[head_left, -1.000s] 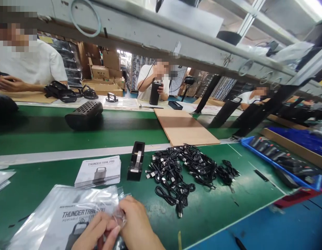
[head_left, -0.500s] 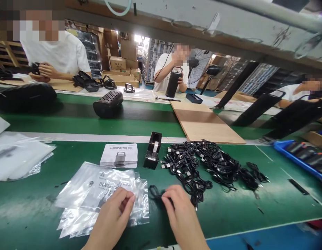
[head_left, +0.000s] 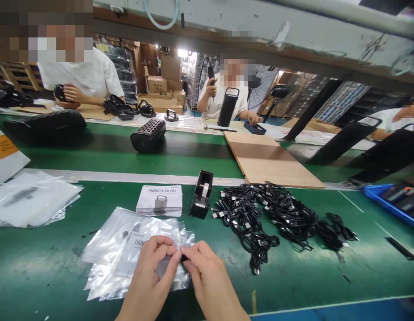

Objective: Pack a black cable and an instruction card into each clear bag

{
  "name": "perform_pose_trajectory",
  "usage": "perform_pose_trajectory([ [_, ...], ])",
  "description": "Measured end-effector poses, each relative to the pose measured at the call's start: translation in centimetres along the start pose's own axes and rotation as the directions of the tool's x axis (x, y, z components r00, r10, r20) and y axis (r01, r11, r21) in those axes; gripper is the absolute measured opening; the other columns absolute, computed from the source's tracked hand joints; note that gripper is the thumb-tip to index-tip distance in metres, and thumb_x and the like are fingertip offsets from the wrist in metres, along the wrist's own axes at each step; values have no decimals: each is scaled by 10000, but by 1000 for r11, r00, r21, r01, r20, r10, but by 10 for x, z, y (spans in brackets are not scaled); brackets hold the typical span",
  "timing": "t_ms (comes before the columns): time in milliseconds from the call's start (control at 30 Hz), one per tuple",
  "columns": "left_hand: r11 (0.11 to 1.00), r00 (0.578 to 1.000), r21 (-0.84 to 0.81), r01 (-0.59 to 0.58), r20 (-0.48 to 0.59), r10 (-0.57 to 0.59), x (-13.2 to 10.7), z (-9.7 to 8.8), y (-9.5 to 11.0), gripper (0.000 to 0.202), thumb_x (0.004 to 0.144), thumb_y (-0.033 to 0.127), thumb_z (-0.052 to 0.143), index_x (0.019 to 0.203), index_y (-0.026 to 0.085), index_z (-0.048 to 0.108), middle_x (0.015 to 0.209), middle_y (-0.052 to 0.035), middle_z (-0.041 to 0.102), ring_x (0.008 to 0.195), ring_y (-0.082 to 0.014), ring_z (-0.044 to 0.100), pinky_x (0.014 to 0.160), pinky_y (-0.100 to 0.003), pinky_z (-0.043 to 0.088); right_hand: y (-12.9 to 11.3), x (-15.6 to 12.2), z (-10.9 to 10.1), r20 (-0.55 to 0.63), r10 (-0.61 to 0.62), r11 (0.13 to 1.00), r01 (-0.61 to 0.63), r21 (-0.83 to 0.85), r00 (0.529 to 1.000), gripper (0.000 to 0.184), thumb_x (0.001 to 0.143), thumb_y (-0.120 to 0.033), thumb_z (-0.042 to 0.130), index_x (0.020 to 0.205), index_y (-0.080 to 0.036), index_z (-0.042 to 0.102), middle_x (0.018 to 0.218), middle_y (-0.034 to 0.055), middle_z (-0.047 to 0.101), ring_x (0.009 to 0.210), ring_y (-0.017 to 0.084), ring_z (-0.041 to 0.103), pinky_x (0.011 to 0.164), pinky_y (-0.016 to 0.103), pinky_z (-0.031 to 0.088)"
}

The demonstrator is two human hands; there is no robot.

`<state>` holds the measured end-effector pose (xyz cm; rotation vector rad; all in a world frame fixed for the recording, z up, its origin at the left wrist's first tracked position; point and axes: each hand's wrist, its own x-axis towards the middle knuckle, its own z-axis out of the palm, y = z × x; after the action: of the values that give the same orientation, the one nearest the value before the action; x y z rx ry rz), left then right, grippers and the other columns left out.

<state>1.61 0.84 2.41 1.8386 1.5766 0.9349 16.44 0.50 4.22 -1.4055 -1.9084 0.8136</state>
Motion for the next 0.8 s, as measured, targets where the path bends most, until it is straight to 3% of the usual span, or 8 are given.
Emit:
perform_pose_trajectory([
  [100, 1000, 998, -13, -14, -61, 13, 3, -3, 3, 173, 820, 338, 480, 755, 238, 605, 954, -56, 514, 971, -233, 503, 829, -407, 455, -8, 7, 9, -61, 65, 992, -58, 115, 996, 160, 814, -116, 455, 843, -189, 595, 785, 15, 608, 684, 132, 570, 605, 202, 428],
  [167, 999, 993, -48, -5, -121, -1, 8, -9, 7, 167, 815, 345, 488, 754, 238, 601, 965, -53, 508, 979, -231, 497, 834, -405, 447, -15, 13, 10, -36, 80, 986, -74, 151, 996, 200, 873, -179, 399, 793, -191, 582, 724, -3, 622, 631, 121, 555, 566, 199, 400],
  [233, 993, 981, -115, 8, -192, -30, 15, -19, 11, 174, 808, 370, 498, 743, 235, 590, 973, -48, 507, 974, -226, 497, 843, -402, 436, -25, 21, 4, 14, 10, 991, -12, 133, 1000, 229, 902, -220, 368, 838, -199, 587, 753, -8, 638, 675, 123, 557, 607, 210, 391],
  [400, 934, 969, -356, 4, -230, -92, 32, -48, 15, 277, 795, 506, 484, 774, 238, 549, 1039, -53, 512, 1040, -240, 488, 912, -425, 386, -58, 50, -33, 119, -259, 962, 267, -55, 959, 45, 763, -232, 637, 731, -206, 617, 748, -32, 637, 765, 137, 546, 752, 270, 357],
  [500, 845, 995, -535, -29, -97, -27, 38, -60, 13, 608, 645, 678, 527, 1095, 274, 470, 1256, -92, 445, 1224, -295, 355, 1022, -468, 266, -80, 65, -60, 259, -410, 910, 409, 61, 874, 83, 713, -248, 687, 670, -217, 623, 717, -64, 637, 809, 120, 562, 828, 266, 353],
  [600, 681, 969, -725, 103, 229, 97, 36, -63, 12, 880, 507, 688, 623, 1243, 274, 376, 1257, -109, 480, 1205, -313, 396, 994, -461, 319, -94, 72, -81, 370, -522, 853, 483, 200, 769, 97, 645, -256, 727, 645, -225, 635, 881, -53, 646, 956, 137, 552, 937, 291, 321],
  [700, 515, 891, -809, 283, 421, 172, 28, -56, 16, 604, 558, 506, 739, 1072, 254, 546, 982, -47, 640, 926, -231, 596, 791, -348, 475, -98, 73, -94, 372, -482, 876, 444, 188, 793, 75, 661, -222, 710, 654, -217, 636, 1091, -18, 571, 1061, 156, 502, 956, 302, 323],
  [800, 451, 901, -821, 350, 427, 78, 19, -49, 19, 160, 696, 346, 697, 777, 215, 653, 712, 15, 676, 683, -130, 623, 664, -243, 487, -91, 67, -102, 428, -397, 917, 360, 169, 811, 51, 701, -222, 676, 676, -216, 632, 1105, -4, 545, 1045, 147, 505, 915, 269, 368],
])
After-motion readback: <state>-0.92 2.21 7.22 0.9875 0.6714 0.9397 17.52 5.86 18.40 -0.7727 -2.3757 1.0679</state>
